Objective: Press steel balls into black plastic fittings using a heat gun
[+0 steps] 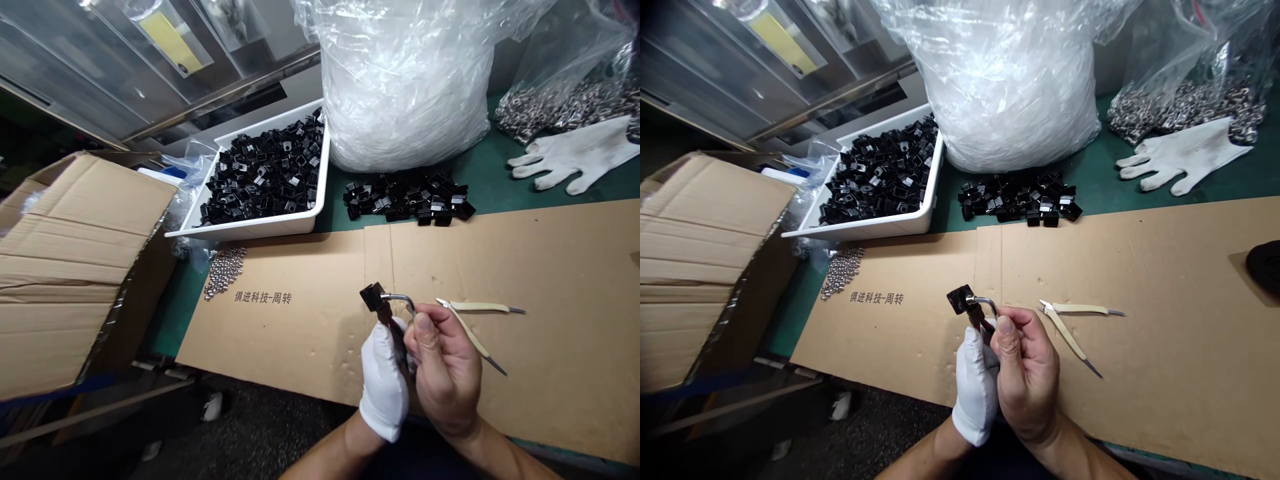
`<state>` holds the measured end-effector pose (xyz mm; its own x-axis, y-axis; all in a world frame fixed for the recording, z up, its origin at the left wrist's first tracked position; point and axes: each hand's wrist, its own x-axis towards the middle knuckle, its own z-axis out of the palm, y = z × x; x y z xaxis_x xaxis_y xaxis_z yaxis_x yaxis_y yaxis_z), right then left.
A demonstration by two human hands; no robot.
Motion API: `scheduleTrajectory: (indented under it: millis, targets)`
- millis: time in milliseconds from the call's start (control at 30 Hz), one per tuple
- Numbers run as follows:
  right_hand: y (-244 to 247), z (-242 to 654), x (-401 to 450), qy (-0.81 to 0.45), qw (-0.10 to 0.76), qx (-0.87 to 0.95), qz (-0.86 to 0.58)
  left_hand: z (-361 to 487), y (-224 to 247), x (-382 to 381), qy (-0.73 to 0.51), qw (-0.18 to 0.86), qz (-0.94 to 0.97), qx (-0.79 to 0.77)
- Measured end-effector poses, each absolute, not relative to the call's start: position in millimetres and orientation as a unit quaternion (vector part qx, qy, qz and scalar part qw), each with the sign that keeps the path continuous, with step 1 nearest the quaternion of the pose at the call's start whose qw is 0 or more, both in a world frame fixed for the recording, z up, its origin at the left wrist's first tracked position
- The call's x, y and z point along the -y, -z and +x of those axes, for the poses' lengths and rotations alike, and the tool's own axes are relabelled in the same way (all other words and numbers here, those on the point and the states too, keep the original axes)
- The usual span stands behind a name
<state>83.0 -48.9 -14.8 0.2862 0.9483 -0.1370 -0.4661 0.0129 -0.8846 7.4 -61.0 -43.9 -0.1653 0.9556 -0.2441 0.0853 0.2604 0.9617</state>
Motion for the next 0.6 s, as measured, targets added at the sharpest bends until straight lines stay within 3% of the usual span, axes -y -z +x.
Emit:
scheduleTrajectory:
  millis: [300, 600]
  targets:
    - [9, 79, 51, -0.530, 0.672, 0.250, -0.453, 15, 57, 66, -0.508, 0.510, 0.366, -0.589]
    - [1, 70, 54, -0.540, 0.680, 0.223, -0.442, 16, 51, 58, -0.500, 0.502, 0.395, -0.585]
